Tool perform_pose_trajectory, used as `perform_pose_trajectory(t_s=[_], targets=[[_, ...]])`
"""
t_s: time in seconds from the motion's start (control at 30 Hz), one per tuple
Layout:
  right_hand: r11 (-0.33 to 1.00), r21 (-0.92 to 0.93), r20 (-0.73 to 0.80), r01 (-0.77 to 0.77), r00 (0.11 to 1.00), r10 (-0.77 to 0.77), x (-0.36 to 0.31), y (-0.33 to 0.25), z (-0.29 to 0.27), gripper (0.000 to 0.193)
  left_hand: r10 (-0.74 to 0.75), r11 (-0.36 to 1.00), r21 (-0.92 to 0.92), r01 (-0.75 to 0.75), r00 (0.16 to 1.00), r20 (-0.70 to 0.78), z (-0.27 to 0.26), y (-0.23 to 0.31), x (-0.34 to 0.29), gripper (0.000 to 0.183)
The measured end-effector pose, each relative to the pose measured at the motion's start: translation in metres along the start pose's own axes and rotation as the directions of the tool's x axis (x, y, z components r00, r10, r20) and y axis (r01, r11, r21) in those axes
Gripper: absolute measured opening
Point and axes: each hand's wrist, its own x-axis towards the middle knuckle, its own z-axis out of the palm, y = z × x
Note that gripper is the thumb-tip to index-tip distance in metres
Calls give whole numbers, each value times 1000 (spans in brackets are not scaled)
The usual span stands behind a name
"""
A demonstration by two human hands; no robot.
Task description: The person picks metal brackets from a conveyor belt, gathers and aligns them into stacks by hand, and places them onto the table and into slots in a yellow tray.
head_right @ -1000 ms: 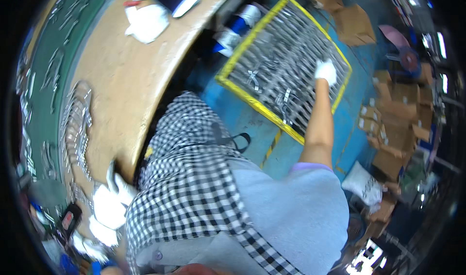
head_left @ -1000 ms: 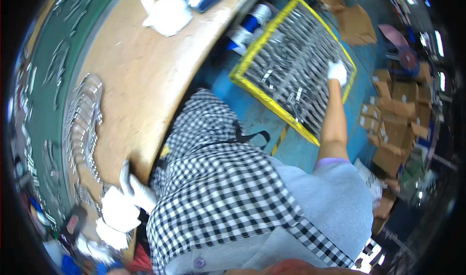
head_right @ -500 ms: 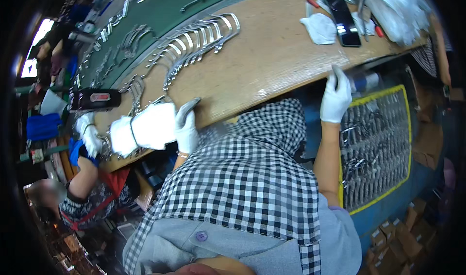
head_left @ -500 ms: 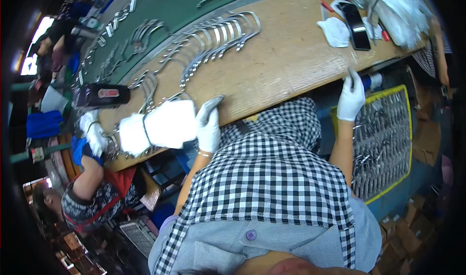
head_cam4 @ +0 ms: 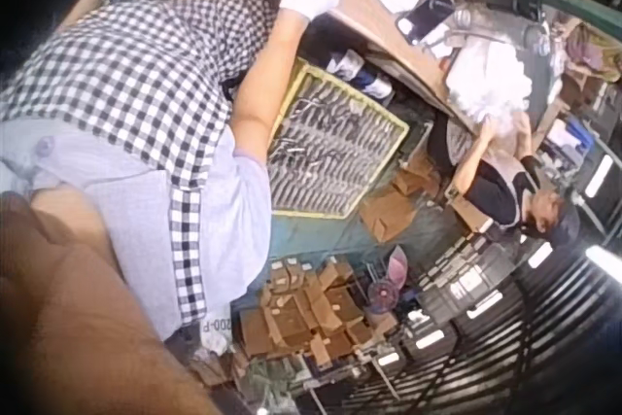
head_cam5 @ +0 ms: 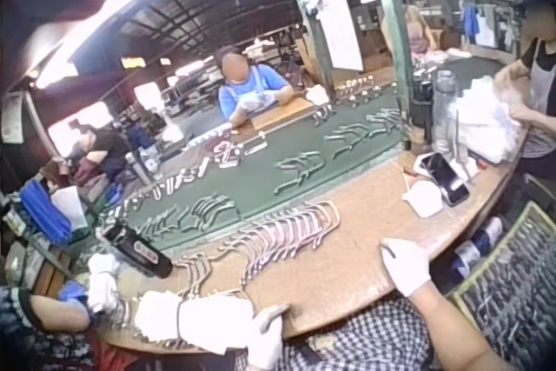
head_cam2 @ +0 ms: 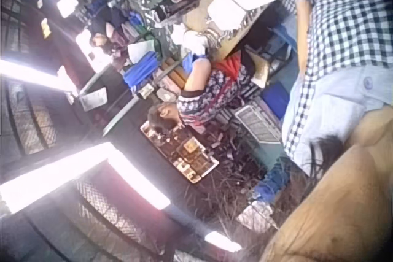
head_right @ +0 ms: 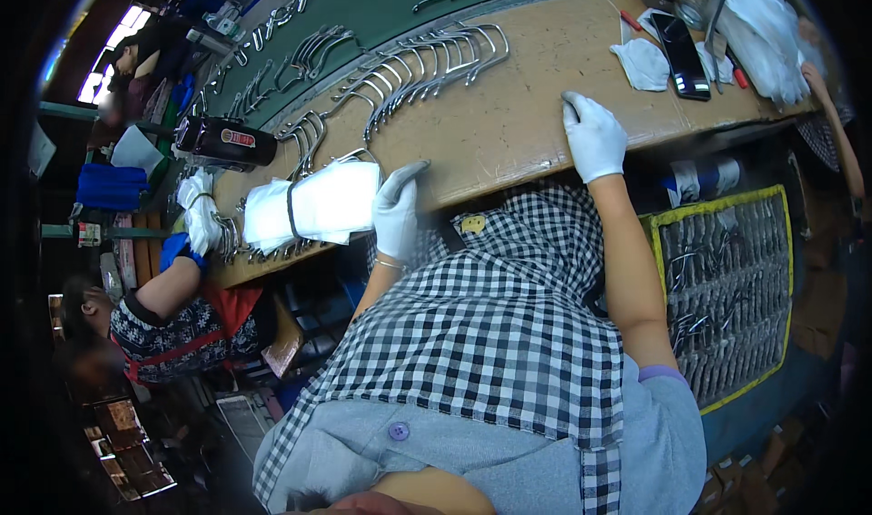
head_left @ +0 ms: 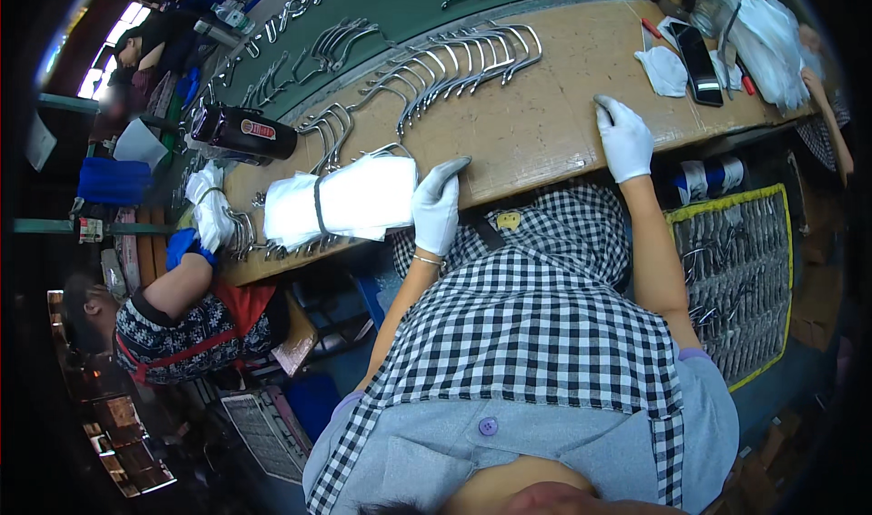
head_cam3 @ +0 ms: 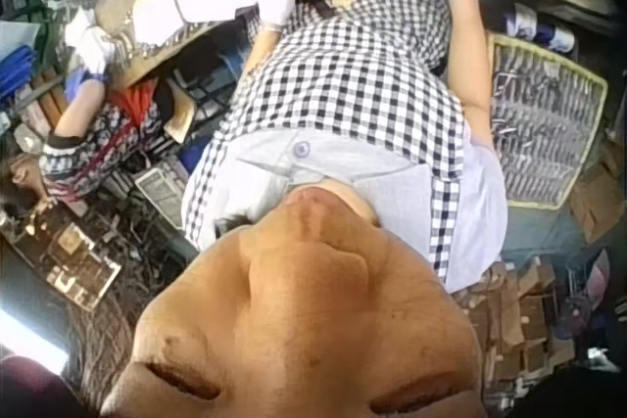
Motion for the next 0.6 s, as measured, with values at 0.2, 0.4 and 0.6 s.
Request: perform_pose_trajectory(t_s=[0.2, 0.4, 0.6], targets=[[1000, 16, -60, 24, 998, -23, -3, 1, 0, 16, 15, 999, 41, -15, 1000, 0, 1, 2, 1, 22], [998, 49, -72, 26, 997, -23, -6, -3, -3, 16, 53, 994, 96, -51, 998, -17, 4, 2, 0, 20], [998, 46, -57, 38, 998, -36, -4, -9, 1, 15, 80, 984, 162, -73, 996, -32, 2, -2, 3, 20]])
